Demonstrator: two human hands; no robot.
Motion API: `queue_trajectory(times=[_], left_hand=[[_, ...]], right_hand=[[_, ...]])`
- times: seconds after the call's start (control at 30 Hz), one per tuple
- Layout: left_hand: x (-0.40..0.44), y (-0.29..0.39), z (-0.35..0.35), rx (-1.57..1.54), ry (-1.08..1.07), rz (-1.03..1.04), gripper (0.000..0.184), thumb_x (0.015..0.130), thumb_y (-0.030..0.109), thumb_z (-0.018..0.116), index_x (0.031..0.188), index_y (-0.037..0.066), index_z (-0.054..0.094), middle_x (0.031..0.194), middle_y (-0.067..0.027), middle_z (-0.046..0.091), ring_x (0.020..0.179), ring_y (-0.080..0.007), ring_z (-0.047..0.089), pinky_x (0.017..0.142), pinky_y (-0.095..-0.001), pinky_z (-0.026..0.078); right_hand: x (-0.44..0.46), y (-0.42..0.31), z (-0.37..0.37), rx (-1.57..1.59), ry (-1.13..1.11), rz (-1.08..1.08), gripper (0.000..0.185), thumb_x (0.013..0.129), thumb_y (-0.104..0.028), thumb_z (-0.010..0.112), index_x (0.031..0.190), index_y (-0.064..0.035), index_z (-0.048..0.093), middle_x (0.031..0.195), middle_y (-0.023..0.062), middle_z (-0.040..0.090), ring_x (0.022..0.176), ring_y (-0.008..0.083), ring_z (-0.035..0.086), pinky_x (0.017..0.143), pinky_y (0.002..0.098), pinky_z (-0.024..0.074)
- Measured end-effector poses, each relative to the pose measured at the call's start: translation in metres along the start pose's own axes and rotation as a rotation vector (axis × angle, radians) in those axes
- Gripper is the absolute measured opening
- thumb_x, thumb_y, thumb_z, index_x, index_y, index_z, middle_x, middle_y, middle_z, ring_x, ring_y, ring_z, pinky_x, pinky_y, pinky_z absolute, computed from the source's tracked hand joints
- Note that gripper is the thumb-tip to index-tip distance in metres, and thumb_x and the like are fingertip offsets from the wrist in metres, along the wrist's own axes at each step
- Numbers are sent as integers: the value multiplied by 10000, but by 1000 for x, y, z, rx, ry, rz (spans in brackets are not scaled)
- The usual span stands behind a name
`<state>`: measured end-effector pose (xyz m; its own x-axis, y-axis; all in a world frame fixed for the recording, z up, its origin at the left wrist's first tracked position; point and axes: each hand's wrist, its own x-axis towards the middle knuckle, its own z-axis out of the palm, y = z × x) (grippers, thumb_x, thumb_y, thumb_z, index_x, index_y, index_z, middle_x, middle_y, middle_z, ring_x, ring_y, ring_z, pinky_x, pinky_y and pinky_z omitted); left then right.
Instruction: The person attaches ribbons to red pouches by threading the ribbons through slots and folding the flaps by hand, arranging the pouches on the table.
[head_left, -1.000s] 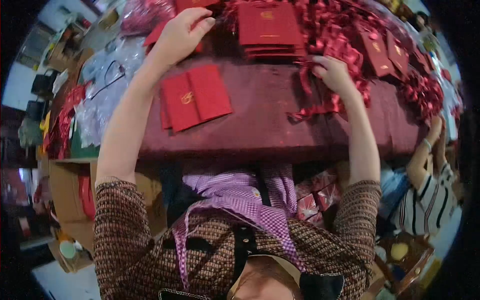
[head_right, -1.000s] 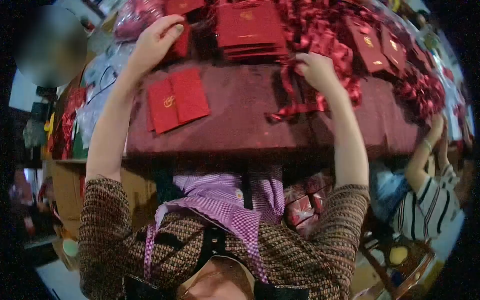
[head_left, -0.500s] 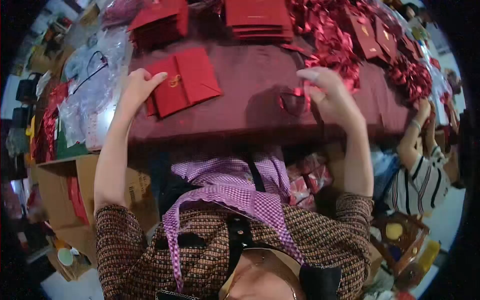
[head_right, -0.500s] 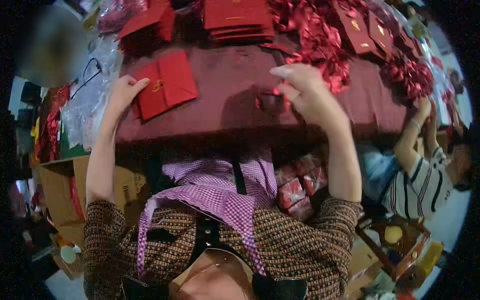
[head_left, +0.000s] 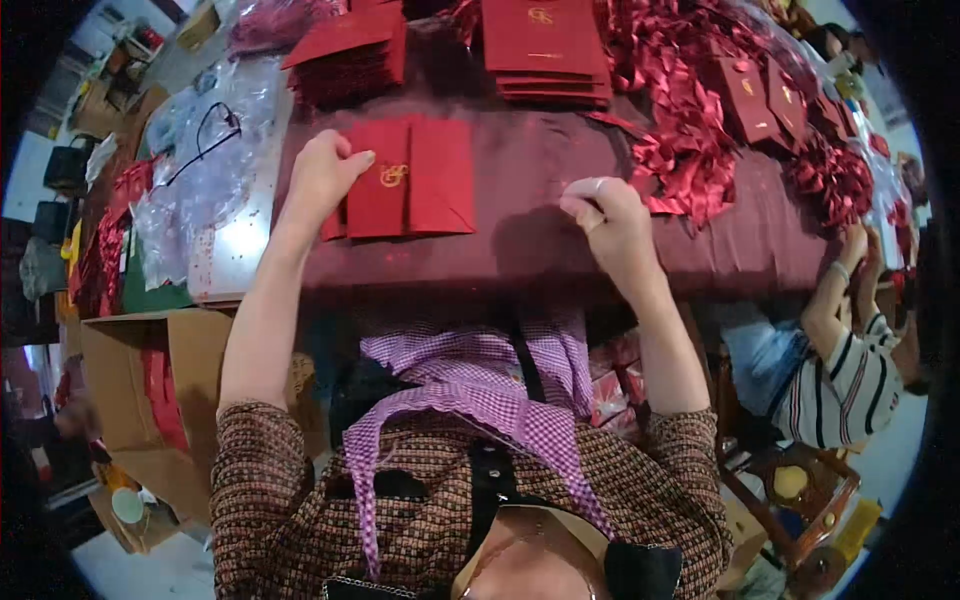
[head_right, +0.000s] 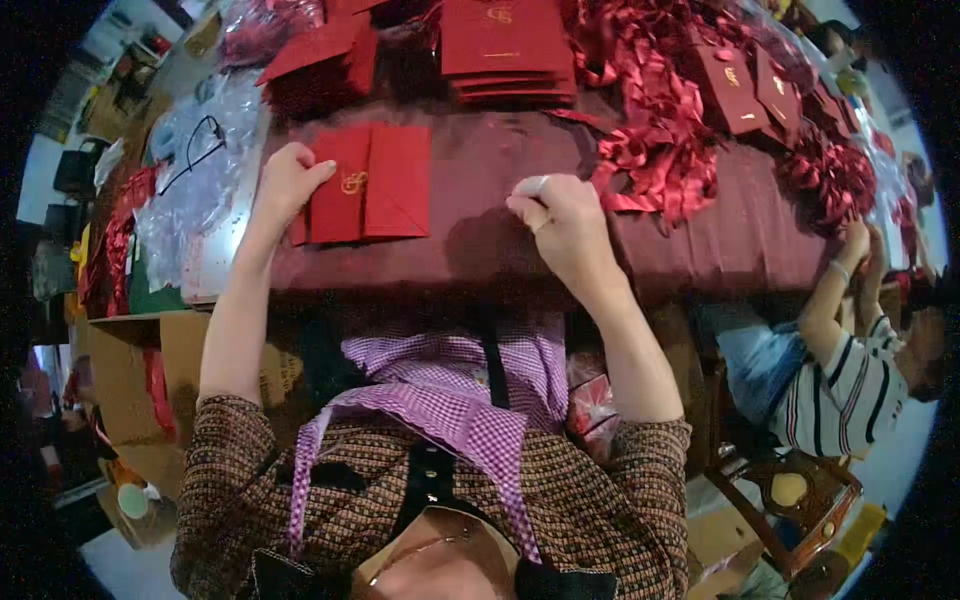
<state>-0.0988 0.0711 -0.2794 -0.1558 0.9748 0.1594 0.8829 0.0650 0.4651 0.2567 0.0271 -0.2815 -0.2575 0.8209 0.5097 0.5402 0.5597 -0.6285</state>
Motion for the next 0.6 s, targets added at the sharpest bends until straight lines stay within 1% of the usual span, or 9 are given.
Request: queue_trajectory(times=[0.1, 0.2, 0.27, 0.3, 0.33, 0.4, 0.43, 0.53, 0.6], left_hand=[[-1, 11, 1, -117, 31, 59, 289, 721, 228, 745, 751, -10, 583, 706, -106, 605, 657, -187, 562, 617, -327, 456], [-8, 42, -4, -292, -27, -41, 167, 771, 107, 705, 858, 3, 607, 720, -24, 594, 695, -78, 537, 604, -229, 427], [-11, 49, 1, -423, -42, -77, 226, 764, 127, 707, 906, -24, 618, 756, -75, 628, 703, -119, 576, 628, -261, 459], [-13, 51, 5, -562, -60, -122, 291, 756, 147, 709, 954, -51, 629, 791, -127, 662, 711, -159, 614, 653, -294, 491], [-15, 56, 7, -557, -81, -105, 222, 803, 34, 660, 1001, -50, 606, 776, -16, 598, 718, -71, 547, 640, -201, 445], [-20, 62, 11, -608, -93, -110, 238, 806, 26, 657, 1024, -53, 600, 793, -14, 599, 721, -72, 548, 651, -200, 449], [-22, 66, 12, -667, -92, -111, 255, 809, 18, 653, 1046, -56, 594, 811, -11, 599, 724, -74, 549, 661, -198, 454], [-30, 76, 13, -802, -92, -136, 253, 815, 3, 643, 1058, -52, 595, 835, -13, 602, 745, -74, 552, 690, -197, 460], [-32, 80, 14, -814, -94, -141, 246, 817, -1, 640, 1055, -49, 597, 854, -18, 604, 757, -74, 553, 700, -195, 461]], right_hand=[[25, -14, 6, 311, -47, 306, 97, 833, -44, 635, 919, 0, 624, 783, 118, 640, 720, 173, 605, 670, 291, 478], [50, -26, 13, 442, -148, 348, 167, 863, -50, 606, 1023, -3, 598, 851, 102, 653, 764, 150, 600, 700, 279, 481], [60, -20, 29, 353, -109, 69, 177, 874, -60, 594, 1042, -2, 598, 884, 93, 656, 809, 128, 586, 731, 286, 480], [66, -27, 29, 434, -208, 188, 167, 877, -66, 589, 1030, -1, 605, 909, 96, 663, 856, 114, 579, 757, 295, 479], [70, -32, 30, 441, -206, 198, 167, 877, -66, 589, 1030, -1, 605, 909, 96, 663, 856, 114, 579, 757, 295, 479], [77, -37, 33, 487, -291, 295, 161, 867, -56, 602, 1014, 8, 611, 915, 108, 671, 857, 124, 594, 758, 292, 486], [77, -31, 43, 509, -219, 186, 162, 853, -40, 620, 1005, 17, 617, 886, 95, 673, 834, 117, 596, 745, 277, 489], [73, -26, 56, 603, -239, 305, 171, 842, -33, 638, 1003, 20, 621, 869, 86, 674, 797, 105, 596, 723, 265, 492], [71, -23, 58, 559, -261, 300, 177, 840, -60, 659, 999, 15, 637, 913, 45, 668, 875, 95, 583, 810, 256, 476]])
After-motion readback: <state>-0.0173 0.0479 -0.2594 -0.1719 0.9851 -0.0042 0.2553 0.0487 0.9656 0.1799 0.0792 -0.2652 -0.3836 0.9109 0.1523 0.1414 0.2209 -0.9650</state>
